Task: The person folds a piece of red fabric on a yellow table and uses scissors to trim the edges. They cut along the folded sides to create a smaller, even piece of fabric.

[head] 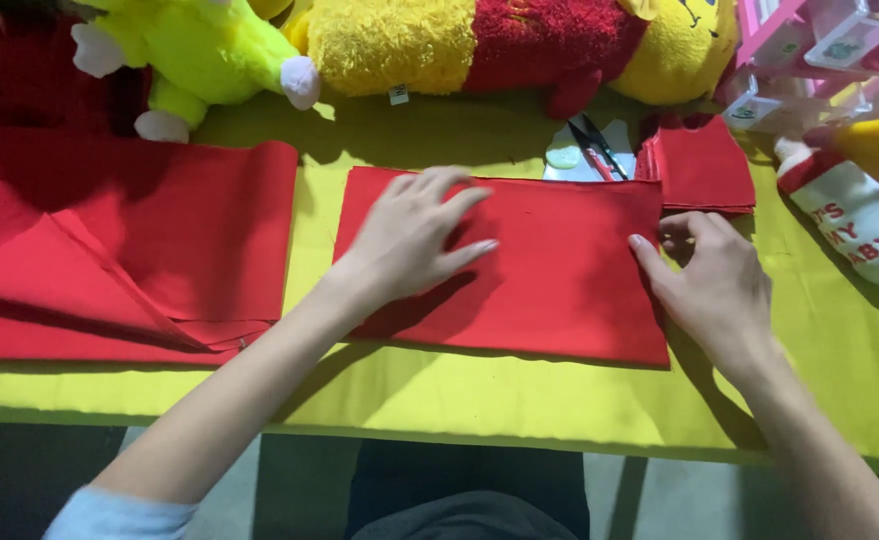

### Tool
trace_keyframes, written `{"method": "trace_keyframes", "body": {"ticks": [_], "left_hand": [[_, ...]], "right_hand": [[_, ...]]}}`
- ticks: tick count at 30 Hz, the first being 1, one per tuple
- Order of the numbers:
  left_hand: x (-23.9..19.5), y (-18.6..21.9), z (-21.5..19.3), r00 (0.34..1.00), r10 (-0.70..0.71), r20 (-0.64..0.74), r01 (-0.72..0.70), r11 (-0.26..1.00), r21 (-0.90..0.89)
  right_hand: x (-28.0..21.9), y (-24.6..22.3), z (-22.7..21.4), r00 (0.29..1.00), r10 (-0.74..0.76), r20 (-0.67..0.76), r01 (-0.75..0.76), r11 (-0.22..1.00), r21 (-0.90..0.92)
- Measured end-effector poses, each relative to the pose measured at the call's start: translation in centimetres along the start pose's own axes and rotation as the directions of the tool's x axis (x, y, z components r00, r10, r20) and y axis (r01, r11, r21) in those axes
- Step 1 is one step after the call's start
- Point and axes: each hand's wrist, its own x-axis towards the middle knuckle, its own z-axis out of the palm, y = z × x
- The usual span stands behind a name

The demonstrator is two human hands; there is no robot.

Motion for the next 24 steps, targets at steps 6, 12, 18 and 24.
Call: {"method": "trace_keyframes", "body": {"ticks": [6,12,18,24], "left_hand": [[7.5,1.5,6.8,0.994,-0.013,-0.109,-0.024,0.943,-0.333],[11.6,3.9,11.2,0.981,-0.003,-0.195,-0.096,0.861,-0.499],[11.4,4.4,10.7,0.973,0.044,-0.226,-0.169,0.803,-0.571],[12.1,3.9,10.5,0.954,0.045,-0.298,-0.222,0.772,-0.595]], "right_hand": [[1.3,1.4,2.0,0.977,-0.116,-0.178,0.169,0.931,0.322],[0.9,1.7,2.6,0.956,-0.144,-0.257,0.250,0.858,0.450],[1.2,1.3,2.3,0.971,-0.096,-0.219,0.203,0.813,0.545],[1.4,1.1,2.1,0.975,-0.057,-0.213,0.172,0.801,0.573]]}}
